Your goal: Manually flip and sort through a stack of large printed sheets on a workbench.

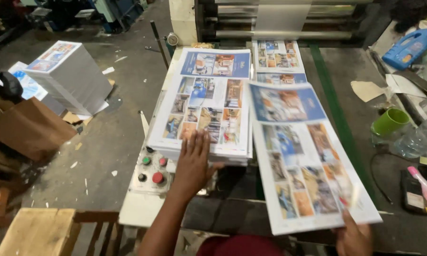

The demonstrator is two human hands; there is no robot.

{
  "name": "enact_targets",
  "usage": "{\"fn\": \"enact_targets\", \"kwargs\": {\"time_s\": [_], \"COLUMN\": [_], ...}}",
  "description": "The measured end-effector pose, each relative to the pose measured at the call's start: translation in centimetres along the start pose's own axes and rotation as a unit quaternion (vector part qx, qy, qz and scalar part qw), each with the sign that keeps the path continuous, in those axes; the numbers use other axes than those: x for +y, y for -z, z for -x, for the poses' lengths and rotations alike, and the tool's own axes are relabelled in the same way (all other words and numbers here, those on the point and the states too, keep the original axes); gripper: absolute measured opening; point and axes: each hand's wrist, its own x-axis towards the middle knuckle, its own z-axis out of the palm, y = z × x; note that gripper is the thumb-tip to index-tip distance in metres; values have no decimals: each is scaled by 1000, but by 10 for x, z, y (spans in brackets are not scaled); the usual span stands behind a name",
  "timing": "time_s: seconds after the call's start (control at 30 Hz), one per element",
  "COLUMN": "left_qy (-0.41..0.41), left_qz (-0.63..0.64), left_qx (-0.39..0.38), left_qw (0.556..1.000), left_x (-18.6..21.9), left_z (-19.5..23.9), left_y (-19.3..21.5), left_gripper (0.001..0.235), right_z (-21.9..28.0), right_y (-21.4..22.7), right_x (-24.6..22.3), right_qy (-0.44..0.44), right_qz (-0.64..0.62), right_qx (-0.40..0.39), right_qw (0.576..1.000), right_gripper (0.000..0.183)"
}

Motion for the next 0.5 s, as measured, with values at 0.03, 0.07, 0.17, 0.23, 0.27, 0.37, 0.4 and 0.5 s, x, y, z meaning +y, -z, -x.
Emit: {"fn": "enact_targets", "kwargs": {"time_s": [0.03,0.07,0.17,0.23,0.27,0.37,0.4,0.5], "left_qy": [-9,-23,-33,-28,-34,-7,35,12], "left_qz": [-1,-45,-70,-43,-38,30,77,75], "left_qx": [7,2,-45,-101,-105,-106,-88,-17], "left_qw": [1000,999,996,994,993,994,993,997], "left_x": [-11,-22,-39,-42,-45,-49,-48,-41], "left_z": [0,0,10,16,12,4,3,-3], "left_y": [-10,-21,-28,-19,-15,-13,-15,-6], "left_gripper": [63,77,71,52,49,39,30,16], "right_z": [-9,-19,-15,13,28,83,99,94], "right_y": [2,4,27,54,66,55,43,53], "right_x": [3,6,29,49,59,50,41,60], "right_qy": [9,1,-20,-45,-60,-87,-86,-79], "right_qz": [-6,9,56,93,125,174,186,177], "right_qx": [2,14,47,74,94,149,168,126], "right_qw": [1000,1000,997,992,986,970,964,973], "right_gripper": [53,56,57,55,53,47,43,41]}}
